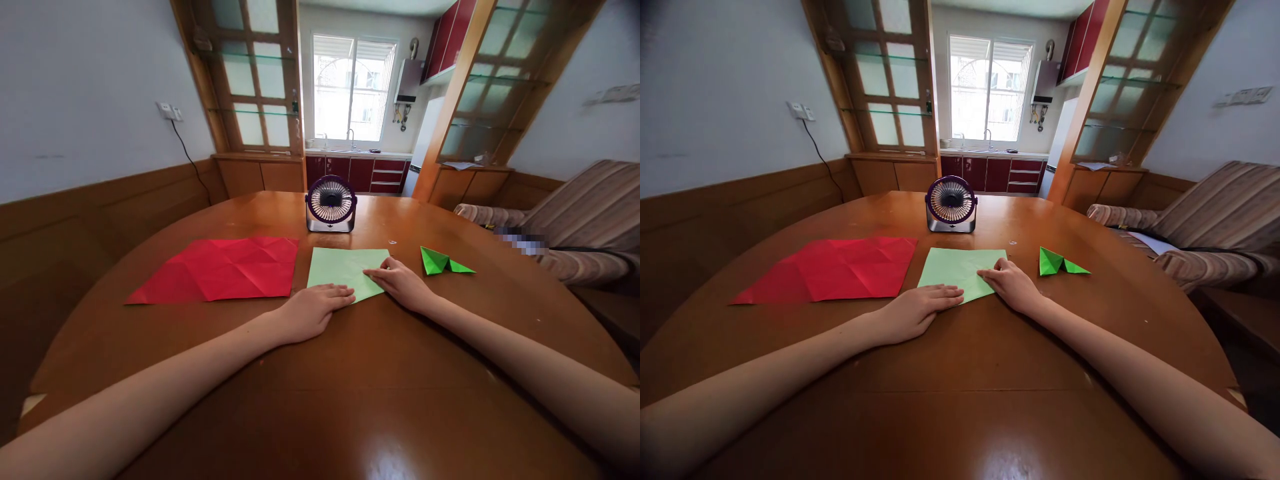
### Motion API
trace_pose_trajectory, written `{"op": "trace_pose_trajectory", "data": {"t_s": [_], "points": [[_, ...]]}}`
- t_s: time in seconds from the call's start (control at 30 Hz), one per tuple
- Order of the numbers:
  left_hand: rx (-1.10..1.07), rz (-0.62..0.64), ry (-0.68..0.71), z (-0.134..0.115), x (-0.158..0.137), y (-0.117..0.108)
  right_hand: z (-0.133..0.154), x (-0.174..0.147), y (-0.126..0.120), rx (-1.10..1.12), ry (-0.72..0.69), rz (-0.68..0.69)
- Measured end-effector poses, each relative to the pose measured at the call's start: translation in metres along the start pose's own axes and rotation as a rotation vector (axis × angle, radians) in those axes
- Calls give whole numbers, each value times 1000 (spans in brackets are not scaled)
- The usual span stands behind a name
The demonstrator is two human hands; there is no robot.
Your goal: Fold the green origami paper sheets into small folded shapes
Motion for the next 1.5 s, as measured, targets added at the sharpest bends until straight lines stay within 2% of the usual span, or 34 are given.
{"op": "trace_pose_trajectory", "data": {"t_s": [0.23, 0.43, 0.53, 0.77, 1.33, 1.5], "points": [[96, 20, -8, -10, 19, -9, -5, -1, -2, 114, 77, -43], [215, -39, 3, -13, 43, -1, -9, -1, -3, 141, 112, -74], [175, -61, 25, -11, 43, 6, -8, -2, -3, 134, 115, -77], [73, 18, -36, -4, 41, 13, -7, -2, -2, 139, 87, -93], [196, 85, -71, -2, 43, 18, -10, 1, 2, 40, 62, -39], [211, 66, -52, -1, 43, 20, -10, 2, 2, 1, 73, -6]]}}
Point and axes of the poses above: each hand's wrist, its own x-axis towards the middle knuckle, its own y-axis out of the palm, z = x × y, the point moved 4 cm from there along x, towards the middle knuckle, and after that the axes turned 7 degrees about -y, right-handed, at the moved point
